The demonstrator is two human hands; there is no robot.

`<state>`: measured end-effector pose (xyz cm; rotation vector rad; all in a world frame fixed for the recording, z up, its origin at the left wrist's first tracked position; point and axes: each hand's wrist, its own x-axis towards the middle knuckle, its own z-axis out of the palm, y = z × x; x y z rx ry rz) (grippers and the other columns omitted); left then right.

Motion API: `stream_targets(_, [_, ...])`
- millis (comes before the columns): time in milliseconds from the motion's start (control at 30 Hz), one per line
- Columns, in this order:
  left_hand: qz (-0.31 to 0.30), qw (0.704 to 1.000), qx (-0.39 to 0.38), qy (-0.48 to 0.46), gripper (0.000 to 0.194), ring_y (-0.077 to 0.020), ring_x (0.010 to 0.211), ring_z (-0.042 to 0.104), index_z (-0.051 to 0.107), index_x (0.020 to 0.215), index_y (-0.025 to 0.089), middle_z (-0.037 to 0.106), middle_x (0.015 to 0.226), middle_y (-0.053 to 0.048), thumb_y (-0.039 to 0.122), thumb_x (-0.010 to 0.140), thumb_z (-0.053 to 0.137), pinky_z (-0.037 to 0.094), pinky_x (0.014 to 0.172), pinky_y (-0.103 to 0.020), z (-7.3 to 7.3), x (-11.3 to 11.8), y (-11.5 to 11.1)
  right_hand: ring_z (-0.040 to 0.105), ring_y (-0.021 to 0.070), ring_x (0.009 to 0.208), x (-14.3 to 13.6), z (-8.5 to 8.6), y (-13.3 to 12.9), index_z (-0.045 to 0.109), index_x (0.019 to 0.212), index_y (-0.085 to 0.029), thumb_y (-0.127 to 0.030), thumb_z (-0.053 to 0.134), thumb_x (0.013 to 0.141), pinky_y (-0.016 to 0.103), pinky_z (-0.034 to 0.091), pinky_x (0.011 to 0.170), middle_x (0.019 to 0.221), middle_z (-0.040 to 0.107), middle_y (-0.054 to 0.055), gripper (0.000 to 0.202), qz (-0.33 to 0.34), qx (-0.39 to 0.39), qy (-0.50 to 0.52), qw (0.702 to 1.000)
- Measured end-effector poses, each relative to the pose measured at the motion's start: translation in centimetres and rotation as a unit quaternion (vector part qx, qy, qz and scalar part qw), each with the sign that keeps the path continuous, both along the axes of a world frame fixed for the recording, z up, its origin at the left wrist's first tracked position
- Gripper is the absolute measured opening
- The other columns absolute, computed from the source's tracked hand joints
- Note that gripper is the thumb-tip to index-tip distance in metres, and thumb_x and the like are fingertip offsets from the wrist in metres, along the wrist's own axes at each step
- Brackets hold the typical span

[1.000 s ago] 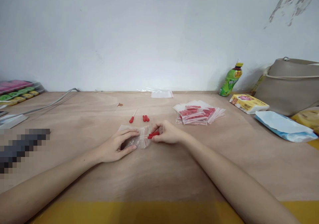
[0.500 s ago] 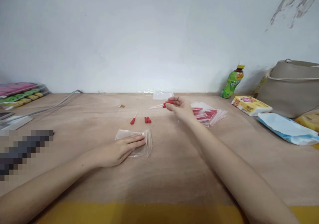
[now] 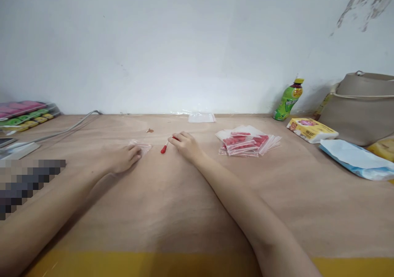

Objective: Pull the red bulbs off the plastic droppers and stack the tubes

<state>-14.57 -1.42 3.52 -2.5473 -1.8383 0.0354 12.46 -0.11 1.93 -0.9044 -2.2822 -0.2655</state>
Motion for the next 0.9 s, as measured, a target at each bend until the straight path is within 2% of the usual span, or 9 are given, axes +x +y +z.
stream_targets(100, [0.017,1.0,0.015,-0.013,0.052,-0.0274,0.124,0.037,0.045,0.122,0.013,0.042,0.132,-0.016,0.042,0.087,0.019,0.031,0.1,-0.043,-0.6,-0.2,1.9,0.051,0.0199,0.091,-0.8,-0.4,0.3,0.062,0.106,-0.018,-0.011,0.032,0.089,0.034,0.042,0.083,0.104,0.06,0.012,0.035,0.014,0.009,-0.05,0.999])
stream_targets(167, [0.043,0.999,0.019,-0.019,0.056,-0.0273,0.132,0.025,0.036,0.13,0.012,0.031,0.14,-0.015,0.043,0.088,0.015,0.024,0.104,-0.046,-1.3,-0.2,2.5,0.05,0.0191,0.089,-1.2,-0.6,0.3,0.062,0.107,-0.019,-0.011,0.033,0.089,0.033,0.042,0.082,0.103,0.06,0.011,0.035,0.026,0.003,-0.073,0.997])
stream_targets(233, [0.073,0.997,0.019,-0.022,0.058,-0.03,0.133,0.02,0.029,0.135,0.011,0.024,0.144,-0.017,0.043,0.089,0.015,0.021,0.104,-0.051,-1.9,-0.1,3.0,0.05,0.0184,0.088,-1.6,-0.8,0.3,0.061,0.108,-0.02,-0.01,0.035,0.089,0.032,0.041,0.082,0.103,0.06,0.01,0.034,0.032,-0.009,-0.088,0.996])
stream_targets(367, [0.112,0.993,0.022,-0.027,0.057,-0.0334,0.132,0.022,0.03,0.135,0.013,0.024,0.144,-0.019,0.043,0.088,0.018,0.022,0.1,-0.056,-2.2,0.3,3.9,0.05,0.018,0.091,-1.9,-1.2,0.4,0.061,0.108,-0.02,-0.01,0.038,0.088,0.031,0.04,0.083,0.103,0.061,0.009,0.032,0.034,-0.036,-0.09,0.995])
stream_targets(500, [0.124,0.99,0.048,-0.04,0.051,-0.0389,0.123,0.035,0.045,0.125,0.016,0.039,0.134,-0.02,0.042,0.087,0.025,0.025,0.092,-0.066,-1.1,1.0,4.6,0.052,0.0174,0.092,-2.2,-1.4,0.3,0.059,0.109,-0.018,-0.019,0.041,0.089,0.03,0.04,0.084,0.102,0.061,0.01,0.027,0.049,-0.065,-0.037,0.996])
stream_targets(567, [0.12,0.988,0.082,-0.052,0.049,-0.0405,0.121,0.036,0.047,0.122,0.015,0.043,0.13,-0.021,0.042,0.086,0.027,0.023,0.091,-0.068,-0.3,1.6,4.5,0.052,0.0175,0.095,-1.9,-1.0,0.0,0.058,0.11,-0.015,-0.022,0.042,0.09,0.029,0.04,0.085,0.104,0.061,0.01,0.027,0.036,-0.066,0.015,0.997])
stream_targets(667, [0.066,0.985,0.135,-0.084,0.045,-0.0315,0.123,0.035,0.047,0.121,0.017,0.044,0.129,-0.014,0.039,0.088,0.026,0.025,0.101,-0.053,0.3,3.2,3.5,0.052,0.0198,0.096,-0.1,0.7,-0.8,0.063,0.101,-0.016,-0.022,0.045,0.087,0.034,0.039,0.086,0.103,0.062,0.01,0.023,-0.039,-0.07,0.069,0.994])
stream_targets(767, [-0.013,0.978,0.162,-0.128,0.04,-0.0219,0.12,0.04,0.052,0.113,0.017,0.051,0.122,-0.008,0.039,0.089,0.028,0.031,0.103,-0.035,-0.3,5.1,2.1,0.052,0.0247,0.095,3.8,3.3,-1.8,0.067,0.089,-0.016,-0.022,0.05,0.082,0.041,0.038,0.086,0.096,0.065,0.011,0.019,-0.162,-0.087,0.065,0.981])
stream_targets(900, [-0.091,0.961,0.155,-0.209,0.037,-0.0207,0.109,0.049,0.053,0.108,0.016,0.056,0.114,-0.008,0.035,0.089,0.028,0.037,0.097,-0.034,-1.8,6.5,1.1,0.055,0.0258,0.097,11.1,5.8,-2.9,0.067,0.094,-0.018,-0.016,0.05,0.074,0.039,0.04,0.084,0.101,0.065,0.009,0.026,-0.299,-0.127,-0.013,0.946])
